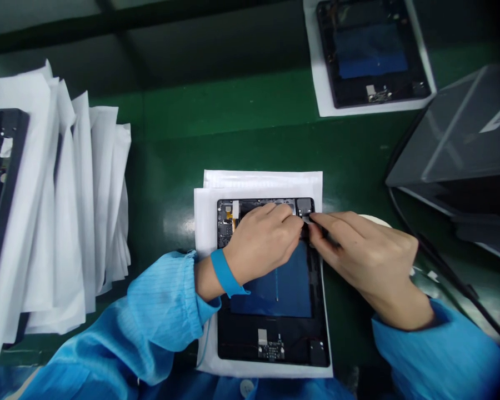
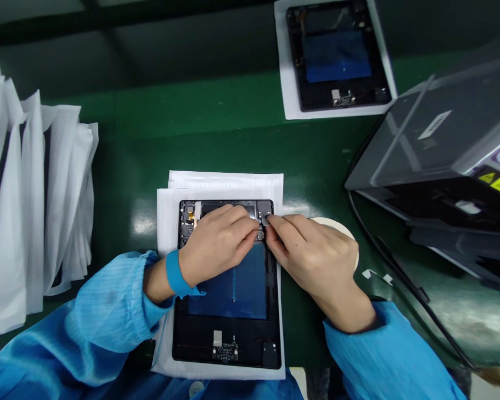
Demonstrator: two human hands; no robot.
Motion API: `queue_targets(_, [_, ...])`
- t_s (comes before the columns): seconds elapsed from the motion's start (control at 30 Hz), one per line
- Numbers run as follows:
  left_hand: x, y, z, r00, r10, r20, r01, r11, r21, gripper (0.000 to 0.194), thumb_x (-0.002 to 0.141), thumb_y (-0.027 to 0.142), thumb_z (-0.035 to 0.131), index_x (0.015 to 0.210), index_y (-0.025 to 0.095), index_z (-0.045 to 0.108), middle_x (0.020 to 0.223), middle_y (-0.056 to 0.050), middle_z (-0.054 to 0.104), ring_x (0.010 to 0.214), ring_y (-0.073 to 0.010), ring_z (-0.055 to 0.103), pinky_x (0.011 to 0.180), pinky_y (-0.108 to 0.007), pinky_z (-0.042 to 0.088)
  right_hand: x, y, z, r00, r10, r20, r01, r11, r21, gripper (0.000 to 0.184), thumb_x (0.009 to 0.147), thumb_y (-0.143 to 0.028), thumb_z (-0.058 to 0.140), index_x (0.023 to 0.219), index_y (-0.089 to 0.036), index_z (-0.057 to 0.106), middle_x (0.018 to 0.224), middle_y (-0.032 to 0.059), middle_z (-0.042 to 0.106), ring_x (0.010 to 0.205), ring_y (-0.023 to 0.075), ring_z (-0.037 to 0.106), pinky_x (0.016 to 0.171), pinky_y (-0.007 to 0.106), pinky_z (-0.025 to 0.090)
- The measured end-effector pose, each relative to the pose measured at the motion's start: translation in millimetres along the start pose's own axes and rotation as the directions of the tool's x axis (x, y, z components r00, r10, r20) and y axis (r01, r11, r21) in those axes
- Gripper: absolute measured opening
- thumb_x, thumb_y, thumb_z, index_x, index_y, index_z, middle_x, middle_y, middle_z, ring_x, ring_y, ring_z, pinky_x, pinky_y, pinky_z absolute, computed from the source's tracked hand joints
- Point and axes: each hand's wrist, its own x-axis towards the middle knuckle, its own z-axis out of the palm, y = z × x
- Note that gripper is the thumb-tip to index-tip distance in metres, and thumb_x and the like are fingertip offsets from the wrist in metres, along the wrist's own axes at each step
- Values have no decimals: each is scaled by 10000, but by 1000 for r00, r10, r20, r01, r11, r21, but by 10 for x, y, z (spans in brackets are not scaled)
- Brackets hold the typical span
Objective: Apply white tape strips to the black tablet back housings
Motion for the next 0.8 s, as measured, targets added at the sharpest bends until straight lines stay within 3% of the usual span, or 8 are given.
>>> queue_targets(0.27, [1,2,6,1000,3,-8,-3,1000,2,217,1006,200,479,870,149,641,842,-49,603,824,-213,585,783,-351,515,26,-10,1,1000,-6,-8,6,999,46,61,887,-206,685,929,-164,697,841,-8,740,656,105,623,564,254,390])
queue_targets(0.8, [-8,2,-1,1000,-10,6,10,1000,13,207,1009,200,482,881,152,637,840,-46,596,849,-208,582,787,-344,508,37,-25,10,1000,-25,16,24,998,50,50,904,-201,660,891,-159,683,806,3,701,599,97,524,550,274,349])
